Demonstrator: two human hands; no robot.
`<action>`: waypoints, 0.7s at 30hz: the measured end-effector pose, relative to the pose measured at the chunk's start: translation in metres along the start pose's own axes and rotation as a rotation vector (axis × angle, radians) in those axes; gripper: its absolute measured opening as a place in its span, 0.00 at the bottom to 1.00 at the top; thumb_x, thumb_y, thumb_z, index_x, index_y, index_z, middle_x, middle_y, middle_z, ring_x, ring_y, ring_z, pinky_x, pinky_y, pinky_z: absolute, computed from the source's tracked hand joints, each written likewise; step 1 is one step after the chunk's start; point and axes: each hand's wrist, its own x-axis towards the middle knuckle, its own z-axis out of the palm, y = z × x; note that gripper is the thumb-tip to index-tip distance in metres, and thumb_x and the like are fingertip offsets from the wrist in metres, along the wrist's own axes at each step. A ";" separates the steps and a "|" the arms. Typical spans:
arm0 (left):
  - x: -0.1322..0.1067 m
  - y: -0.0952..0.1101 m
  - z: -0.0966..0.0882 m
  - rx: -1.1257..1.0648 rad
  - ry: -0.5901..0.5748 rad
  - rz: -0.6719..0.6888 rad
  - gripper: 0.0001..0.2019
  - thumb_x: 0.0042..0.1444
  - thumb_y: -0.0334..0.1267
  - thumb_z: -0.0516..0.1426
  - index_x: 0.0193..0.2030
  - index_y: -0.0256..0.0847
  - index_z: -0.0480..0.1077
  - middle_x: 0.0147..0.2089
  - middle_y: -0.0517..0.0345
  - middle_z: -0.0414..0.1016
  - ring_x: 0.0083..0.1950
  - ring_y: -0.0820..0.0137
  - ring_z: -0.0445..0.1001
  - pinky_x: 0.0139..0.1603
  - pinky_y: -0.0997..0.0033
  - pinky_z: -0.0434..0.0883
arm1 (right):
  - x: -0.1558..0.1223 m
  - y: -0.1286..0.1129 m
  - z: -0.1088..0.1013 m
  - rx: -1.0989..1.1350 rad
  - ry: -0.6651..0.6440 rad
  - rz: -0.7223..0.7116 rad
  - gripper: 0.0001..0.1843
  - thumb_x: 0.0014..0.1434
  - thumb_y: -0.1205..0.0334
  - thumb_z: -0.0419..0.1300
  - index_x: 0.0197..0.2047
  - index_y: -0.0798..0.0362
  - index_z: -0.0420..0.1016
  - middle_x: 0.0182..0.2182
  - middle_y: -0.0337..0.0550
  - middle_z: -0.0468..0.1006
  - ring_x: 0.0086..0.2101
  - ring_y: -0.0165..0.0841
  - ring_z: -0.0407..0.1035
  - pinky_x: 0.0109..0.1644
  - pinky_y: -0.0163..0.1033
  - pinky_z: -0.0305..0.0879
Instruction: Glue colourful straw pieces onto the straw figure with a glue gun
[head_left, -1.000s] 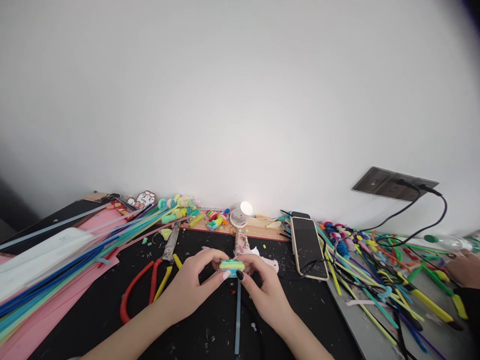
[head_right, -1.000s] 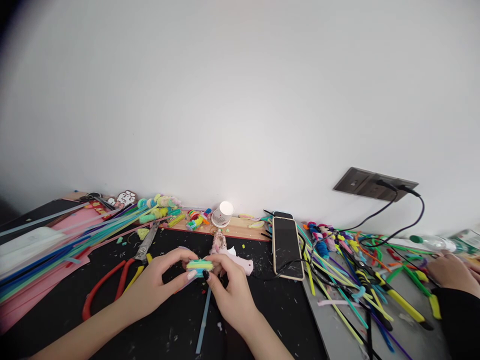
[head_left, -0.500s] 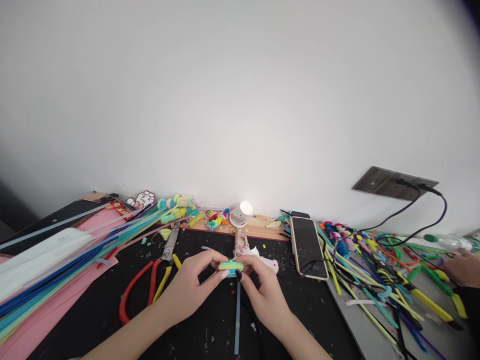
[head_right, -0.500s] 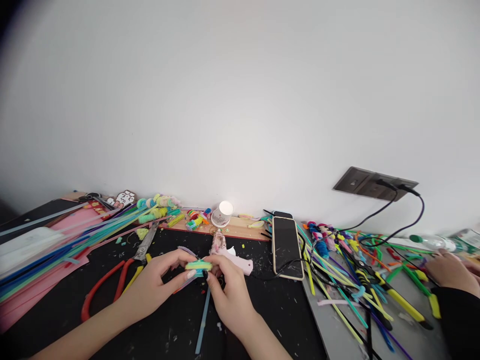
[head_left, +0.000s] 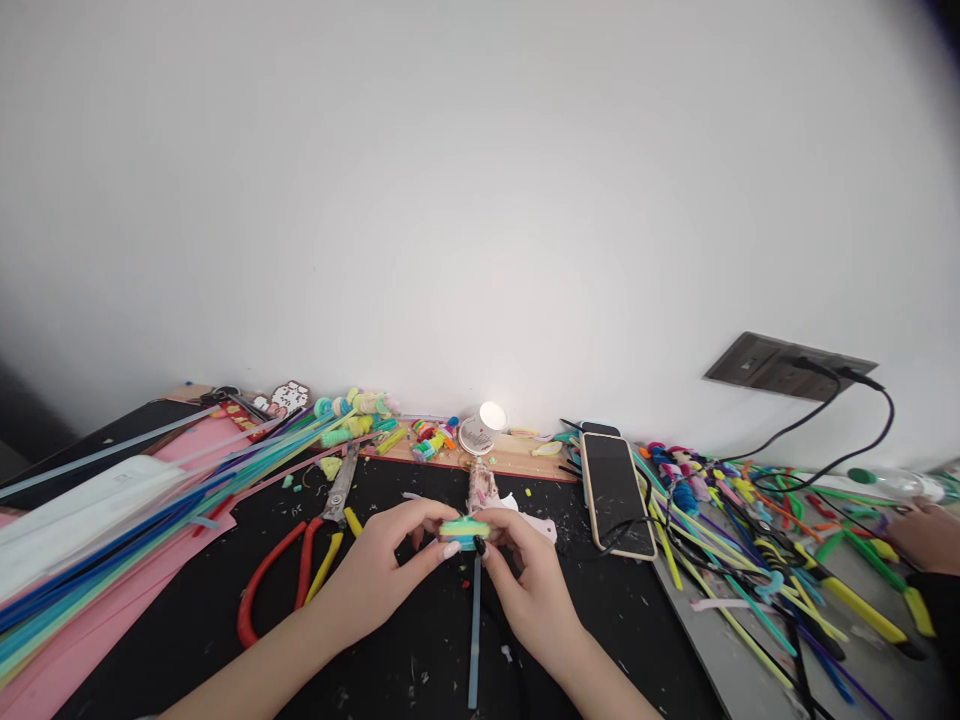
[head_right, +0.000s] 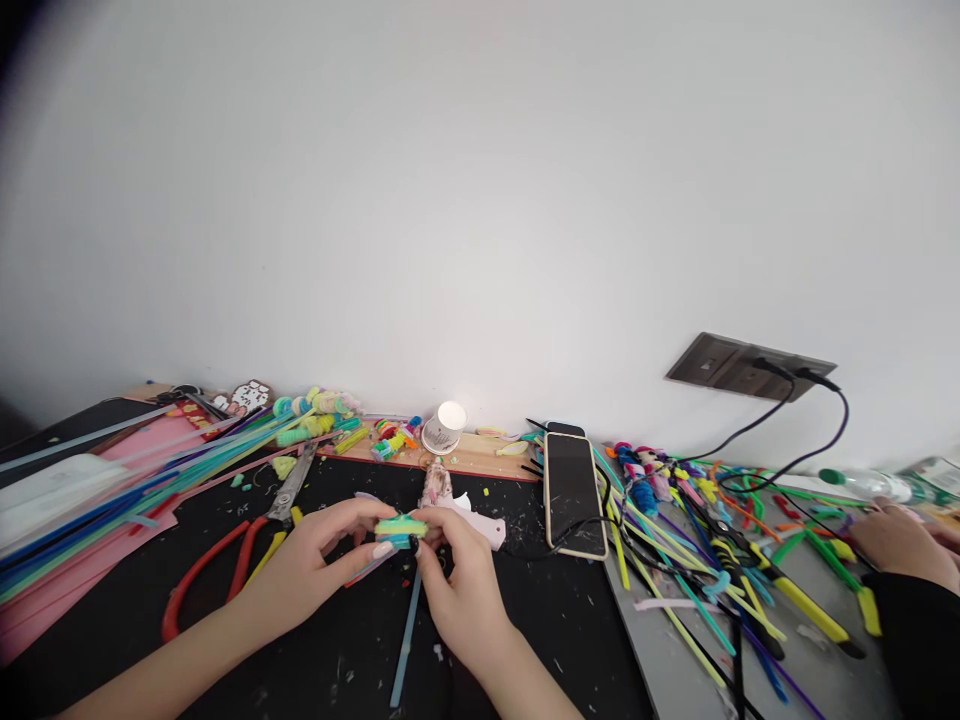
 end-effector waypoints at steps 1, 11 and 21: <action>0.000 -0.001 0.000 -0.014 -0.001 -0.003 0.11 0.62 0.41 0.57 0.47 0.45 0.77 0.44 0.55 0.82 0.39 0.65 0.77 0.42 0.66 0.73 | 0.000 0.001 0.000 0.011 0.003 -0.001 0.15 0.62 0.70 0.55 0.49 0.50 0.77 0.39 0.46 0.82 0.37 0.37 0.77 0.41 0.39 0.73; 0.000 -0.001 0.001 -0.145 0.004 0.003 0.08 0.61 0.38 0.57 0.44 0.42 0.76 0.44 0.53 0.81 0.44 0.64 0.80 0.46 0.66 0.76 | 0.002 0.006 -0.002 0.101 -0.045 0.019 0.19 0.60 0.73 0.57 0.51 0.48 0.77 0.45 0.46 0.81 0.42 0.38 0.76 0.47 0.41 0.73; 0.000 0.000 0.001 -0.101 0.045 0.025 0.08 0.58 0.38 0.58 0.38 0.43 0.79 0.42 0.53 0.84 0.44 0.62 0.81 0.45 0.66 0.77 | 0.001 0.000 0.000 0.019 -0.002 0.003 0.14 0.60 0.72 0.57 0.45 0.50 0.78 0.38 0.45 0.82 0.37 0.38 0.76 0.43 0.41 0.73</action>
